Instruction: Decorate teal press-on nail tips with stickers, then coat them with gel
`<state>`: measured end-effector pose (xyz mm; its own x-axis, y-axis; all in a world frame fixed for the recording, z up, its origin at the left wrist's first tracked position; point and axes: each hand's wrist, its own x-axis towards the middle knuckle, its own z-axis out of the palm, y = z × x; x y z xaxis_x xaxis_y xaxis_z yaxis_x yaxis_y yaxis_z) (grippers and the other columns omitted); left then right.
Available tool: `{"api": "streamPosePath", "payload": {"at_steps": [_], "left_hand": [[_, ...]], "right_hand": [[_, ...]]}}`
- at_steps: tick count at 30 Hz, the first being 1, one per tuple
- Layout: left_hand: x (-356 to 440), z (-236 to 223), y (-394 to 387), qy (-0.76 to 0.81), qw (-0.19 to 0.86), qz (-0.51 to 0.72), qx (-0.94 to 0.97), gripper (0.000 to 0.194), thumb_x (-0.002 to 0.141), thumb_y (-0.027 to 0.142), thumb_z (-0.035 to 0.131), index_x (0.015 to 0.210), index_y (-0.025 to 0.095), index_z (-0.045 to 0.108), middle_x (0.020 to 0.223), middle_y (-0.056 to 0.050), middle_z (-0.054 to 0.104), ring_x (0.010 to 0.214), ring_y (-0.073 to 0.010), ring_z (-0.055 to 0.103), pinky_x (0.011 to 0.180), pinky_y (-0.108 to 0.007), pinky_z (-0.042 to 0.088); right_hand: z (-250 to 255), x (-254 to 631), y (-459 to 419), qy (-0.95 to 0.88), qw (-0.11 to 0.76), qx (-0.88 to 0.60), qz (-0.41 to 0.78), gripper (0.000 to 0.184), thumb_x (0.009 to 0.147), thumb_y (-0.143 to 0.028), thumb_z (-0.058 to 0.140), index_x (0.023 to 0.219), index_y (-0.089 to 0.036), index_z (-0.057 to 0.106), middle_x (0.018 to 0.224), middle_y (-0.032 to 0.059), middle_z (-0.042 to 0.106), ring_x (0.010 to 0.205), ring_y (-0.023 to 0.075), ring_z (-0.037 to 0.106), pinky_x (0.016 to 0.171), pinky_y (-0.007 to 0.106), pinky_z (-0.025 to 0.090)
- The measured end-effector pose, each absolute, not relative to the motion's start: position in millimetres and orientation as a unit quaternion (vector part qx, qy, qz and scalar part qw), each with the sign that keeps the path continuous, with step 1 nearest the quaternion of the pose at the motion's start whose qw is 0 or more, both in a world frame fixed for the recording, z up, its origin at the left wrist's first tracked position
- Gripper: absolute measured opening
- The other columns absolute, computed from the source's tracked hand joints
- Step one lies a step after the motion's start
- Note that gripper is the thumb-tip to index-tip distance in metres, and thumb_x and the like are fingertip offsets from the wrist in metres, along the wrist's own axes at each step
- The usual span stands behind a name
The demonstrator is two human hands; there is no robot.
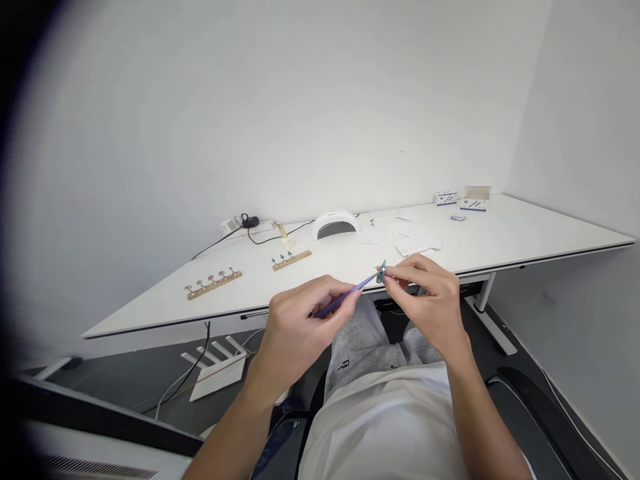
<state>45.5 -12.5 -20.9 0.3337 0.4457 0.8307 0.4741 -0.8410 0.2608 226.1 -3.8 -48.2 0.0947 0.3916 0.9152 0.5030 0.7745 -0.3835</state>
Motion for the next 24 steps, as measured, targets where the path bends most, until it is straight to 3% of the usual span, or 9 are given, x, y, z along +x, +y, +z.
{"api": "streamPosePath", "payload": {"at_steps": [16, 24], "left_hand": [[45.5, -22.8, -11.0, -0.288, 0.024, -0.499, -0.817, 0.011, 0.086, 0.008, 0.062, 0.075, 0.010, 0.064, 0.063, 0.002, 0.058, 0.054, -0.0053, 0.048, 0.053, -0.019, 0.038], [45.1, -23.8, -11.8, -0.294, 0.071, -0.479, -0.824, 0.012, 0.088, 0.009, 0.060, 0.076, 0.011, 0.063, 0.063, 0.002, 0.058, 0.055, -0.0063, 0.048, 0.052, -0.021, 0.037]], "right_hand": [[-46.5, 225.0, -7.3, -0.675, 0.649, -0.341, -0.085, 0.016, 0.081, -0.004, 0.066, 0.080, -0.018, 0.074, 0.067, 0.0004, 0.064, 0.056, 0.0085, 0.053, 0.044, 0.024, 0.032], [-45.8, 224.1, -7.8, -0.678, 0.639, -0.346, -0.113, 0.016, 0.082, -0.004, 0.065, 0.080, -0.019, 0.072, 0.067, 0.0000, 0.062, 0.055, 0.0088, 0.051, 0.044, 0.024, 0.036]]}}
